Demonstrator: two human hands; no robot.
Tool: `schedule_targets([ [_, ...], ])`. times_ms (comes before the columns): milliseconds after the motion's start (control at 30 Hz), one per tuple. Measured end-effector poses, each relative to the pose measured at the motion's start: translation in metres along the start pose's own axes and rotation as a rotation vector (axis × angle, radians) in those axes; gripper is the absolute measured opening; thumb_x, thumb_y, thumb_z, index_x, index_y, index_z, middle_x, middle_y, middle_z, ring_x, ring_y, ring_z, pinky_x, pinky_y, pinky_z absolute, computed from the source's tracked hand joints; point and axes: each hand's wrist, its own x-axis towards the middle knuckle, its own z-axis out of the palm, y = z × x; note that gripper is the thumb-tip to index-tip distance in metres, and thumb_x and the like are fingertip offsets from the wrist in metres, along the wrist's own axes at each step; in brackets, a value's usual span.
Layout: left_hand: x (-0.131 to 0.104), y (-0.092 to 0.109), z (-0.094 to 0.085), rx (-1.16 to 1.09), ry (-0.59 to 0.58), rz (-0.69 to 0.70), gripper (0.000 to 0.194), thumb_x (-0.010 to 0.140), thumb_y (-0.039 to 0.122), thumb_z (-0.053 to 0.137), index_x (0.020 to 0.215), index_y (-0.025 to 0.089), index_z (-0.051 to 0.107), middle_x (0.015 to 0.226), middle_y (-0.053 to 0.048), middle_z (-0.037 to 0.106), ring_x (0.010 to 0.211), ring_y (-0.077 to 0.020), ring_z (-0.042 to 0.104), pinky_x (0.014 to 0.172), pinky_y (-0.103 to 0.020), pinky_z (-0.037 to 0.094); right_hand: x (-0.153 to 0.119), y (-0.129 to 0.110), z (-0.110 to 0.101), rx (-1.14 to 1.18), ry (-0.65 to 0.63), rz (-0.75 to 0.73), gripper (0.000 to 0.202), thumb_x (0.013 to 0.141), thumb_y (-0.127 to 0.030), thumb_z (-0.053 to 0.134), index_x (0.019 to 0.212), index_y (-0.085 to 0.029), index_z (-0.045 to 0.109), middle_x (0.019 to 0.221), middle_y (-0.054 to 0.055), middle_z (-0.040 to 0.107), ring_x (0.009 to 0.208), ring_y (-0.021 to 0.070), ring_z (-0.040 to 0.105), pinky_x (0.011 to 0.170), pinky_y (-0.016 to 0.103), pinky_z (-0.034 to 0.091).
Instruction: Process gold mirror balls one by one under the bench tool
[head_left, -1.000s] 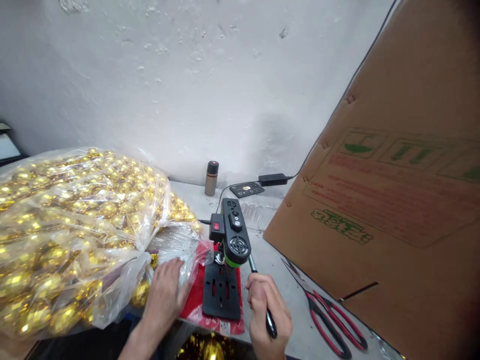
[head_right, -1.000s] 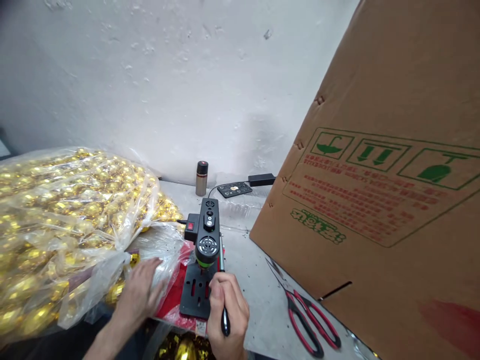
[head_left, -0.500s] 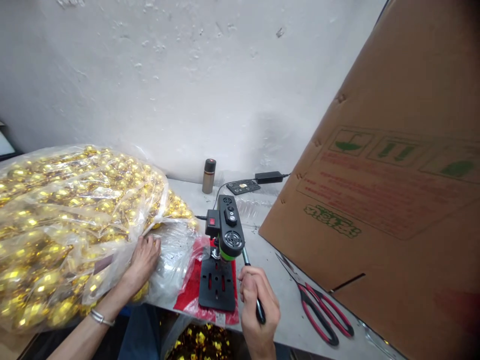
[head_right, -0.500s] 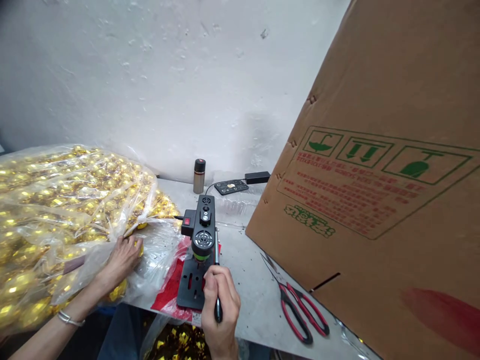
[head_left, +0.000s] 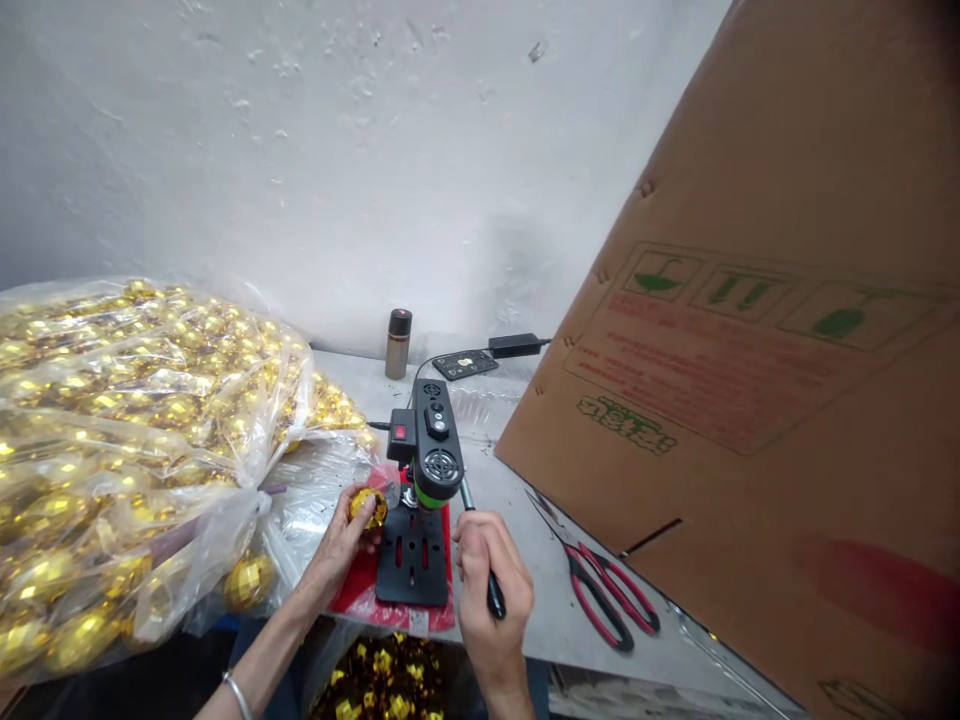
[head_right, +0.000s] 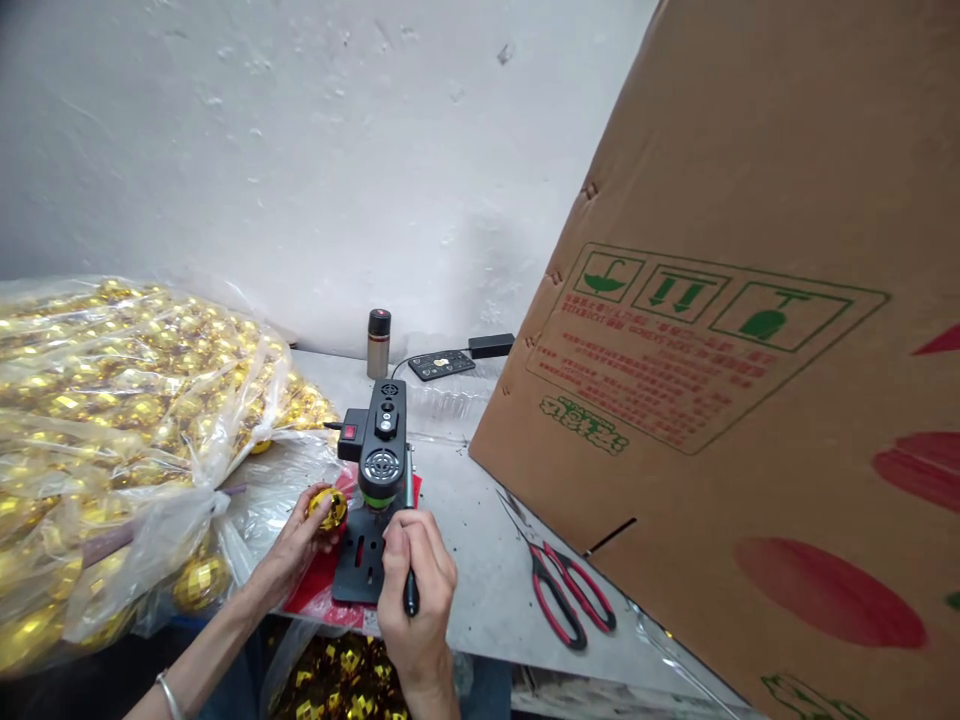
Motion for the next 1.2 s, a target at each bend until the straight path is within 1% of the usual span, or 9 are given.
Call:
schedule_targets([
  [100, -0.002, -0.005, 0.009, -0.06, 0.013, -0.076, 0.084, 0.077, 0.088, 0.067, 0.13, 0.024, 0.051, 0.119, -0.01, 0.072, 0.087, -0.0241, 0.076, 0.074, -0.037, 0.062, 0.007, -0.004, 0.0, 0.007, 0.008, 0.025, 0.03, 0.108, -0.009, 0.044, 0.083, -0.023, 0.052, 0.074, -0.002, 0.057, 0.064, 0.0105, 0.056, 0.059, 0.021, 0.045],
  [233, -0.009, -0.014, 0.02, 0.115, 0.056, 0.089, 0.069, 0.086, 0.08, 0.062, 0.125, 0.024, 0.053, 0.127, -0.012, 0.07, 0.119, -0.0308, 0.07, 0.1, -0.045, 0.058, 0.022, -0.011, 0.0, -0.021, 0.015, 0.086, 0.034, 0.111, -0.016, 0.044, 0.077, -0.023, 0.049, 0.069, -0.003, 0.055, 0.061, 0.0107, 0.053, 0.056, 0.022, 0.043],
  [300, -0.014, -0.021, 0.026, 0.205, 0.075, 0.176, 0.057, 0.093, 0.071, 0.06, 0.125, 0.023, 0.054, 0.123, -0.011, 0.071, 0.121, -0.0304, 0.069, 0.109, -0.048, 0.054, 0.028, -0.015, -0.001, -0.047, 0.001, 0.094, 0.037, 0.112, -0.02, 0.044, 0.075, -0.023, 0.047, 0.066, -0.004, 0.052, 0.058, 0.0105, 0.051, 0.054, 0.021, 0.041],
  [467, -0.017, -0.036, 0.032, 0.37, -0.018, 0.376, 0.043, 0.093, 0.052, 0.066, 0.122, 0.021, 0.058, 0.114, -0.013, 0.075, 0.106, -0.0326, 0.075, 0.096, -0.052, 0.061, 0.031, -0.017, -0.003, -0.057, -0.012, 0.097, 0.036, 0.11, -0.017, 0.045, 0.075, -0.024, 0.045, 0.066, -0.005, 0.051, 0.058, 0.0098, 0.05, 0.054, 0.02, 0.041],
  [600, -0.012, -0.043, 0.028, 0.457, -0.05, 0.495, 0.045, 0.09, 0.041, 0.07, 0.13, 0.02, 0.061, 0.123, -0.016, 0.076, 0.112, -0.0359, 0.075, 0.097, -0.056, 0.062, 0.026, -0.016, -0.004, -0.022, -0.014, 0.09, 0.033, 0.107, -0.01, 0.046, 0.077, -0.024, 0.046, 0.069, -0.005, 0.052, 0.061, 0.0088, 0.052, 0.057, 0.018, 0.042],
  [767, -0.009, -0.049, 0.032, 0.488, -0.057, 0.583, 0.048, 0.09, 0.036, 0.074, 0.135, 0.021, 0.062, 0.129, -0.016, 0.076, 0.119, -0.0362, 0.074, 0.102, -0.056, 0.062, 0.022, -0.015, -0.003, 0.008, -0.008, 0.1, 0.032, 0.106, -0.008, 0.047, 0.078, -0.024, 0.048, 0.071, -0.005, 0.052, 0.063, 0.0088, 0.052, 0.059, 0.017, 0.044],
  [867, -0.009, -0.053, 0.038, 0.478, -0.037, 0.592, 0.05, 0.09, 0.038, 0.074, 0.136, 0.021, 0.063, 0.13, -0.015, 0.075, 0.121, -0.0356, 0.073, 0.104, -0.055, 0.061, 0.02, -0.015, -0.003, 0.01, -0.01, 0.105, 0.031, 0.105, -0.008, 0.047, 0.079, -0.024, 0.05, 0.072, -0.005, 0.053, 0.064, 0.0088, 0.053, 0.06, 0.017, 0.045],
  [1000, -0.008, -0.056, 0.04, 0.464, -0.066, 0.522, 0.054, 0.087, 0.041, 0.077, 0.135, 0.02, 0.064, 0.13, -0.015, 0.075, 0.119, -0.0354, 0.073, 0.103, -0.055, 0.061, 0.017, -0.015, -0.004, 0.011, -0.005, 0.111, 0.03, 0.106, -0.008, 0.047, 0.081, -0.023, 0.052, 0.073, -0.005, 0.055, 0.064, 0.0086, 0.054, 0.059, 0.017, 0.045],
  [1200, -0.009, -0.05, 0.039, 0.517, -0.1, 0.481, 0.053, 0.087, 0.045, 0.077, 0.132, 0.019, 0.067, 0.123, -0.016, 0.076, 0.114, -0.0373, 0.072, 0.101, -0.058, 0.059, 0.009, -0.01, -0.004, -0.001, -0.022, 0.099, 0.028, 0.106, -0.007, 0.046, 0.085, -0.023, 0.053, 0.075, -0.004, 0.055, 0.064, 0.0087, 0.055, 0.059, 0.018, 0.046],
])
